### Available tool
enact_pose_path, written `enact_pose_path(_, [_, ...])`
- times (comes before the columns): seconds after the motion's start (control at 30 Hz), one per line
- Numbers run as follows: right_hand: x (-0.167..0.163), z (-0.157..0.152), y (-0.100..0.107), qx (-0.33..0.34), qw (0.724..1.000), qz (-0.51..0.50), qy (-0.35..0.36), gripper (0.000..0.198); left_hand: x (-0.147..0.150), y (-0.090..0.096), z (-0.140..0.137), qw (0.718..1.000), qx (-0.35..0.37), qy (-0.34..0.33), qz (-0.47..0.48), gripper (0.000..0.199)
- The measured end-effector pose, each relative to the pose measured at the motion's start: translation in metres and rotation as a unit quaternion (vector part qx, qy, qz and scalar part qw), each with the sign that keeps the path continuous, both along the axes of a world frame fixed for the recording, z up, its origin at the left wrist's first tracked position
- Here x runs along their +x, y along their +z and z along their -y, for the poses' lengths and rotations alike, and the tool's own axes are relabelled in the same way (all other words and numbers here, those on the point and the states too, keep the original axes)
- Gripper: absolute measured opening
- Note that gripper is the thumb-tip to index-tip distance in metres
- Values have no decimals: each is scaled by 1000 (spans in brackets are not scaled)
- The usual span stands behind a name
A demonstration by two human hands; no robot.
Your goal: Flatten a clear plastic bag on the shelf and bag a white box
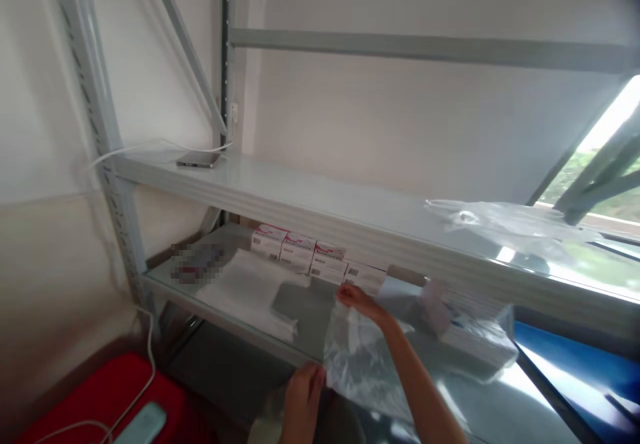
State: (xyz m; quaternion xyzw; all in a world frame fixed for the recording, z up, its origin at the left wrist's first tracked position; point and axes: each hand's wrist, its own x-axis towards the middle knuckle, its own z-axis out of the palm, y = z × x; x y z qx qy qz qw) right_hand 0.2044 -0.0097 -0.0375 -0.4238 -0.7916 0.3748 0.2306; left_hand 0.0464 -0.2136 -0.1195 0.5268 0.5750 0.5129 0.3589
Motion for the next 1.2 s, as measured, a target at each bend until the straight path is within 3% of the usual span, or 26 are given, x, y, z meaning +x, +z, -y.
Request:
enact_pose_path(0.17, [-31,6,47,32,997,-66,17,33,-32,39,10,996,46,59,52,41])
enact_pose_path(0.3, [-89,-5,73,68,995,-66,32,28,-52,50,-3,980,-11,30,199,64])
enact_pose_path(0.4, [-135,-18,79,94,995,-27,33,25,-73,57,-9,962,-30,75,262,69])
enact_pose_path(0.53, [-194,-34,78,165,985,42,20,24,-109,65,-15,931,14,177,320,72])
enact_pose_path(0.63, [-239,-43,74,223,966,127,16,24,-130,67,-24,913,31,218,345,77])
enact_pose_path(0.77, [-294,-55,62,292,928,232,20,27,-146,58,-38,922,-5,193,337,68])
enact_pose_path(0.9, [-330,-66,41,292,918,266,29,30,-154,39,-46,945,-43,136,295,66])
enact_pose_path(1.0, [-344,-72,26,287,912,289,36,32,-153,29,-47,959,-56,81,266,63])
enact_pose_path(1.2, [-351,-79,10,288,907,306,18,35,-153,25,-47,957,-67,87,270,61])
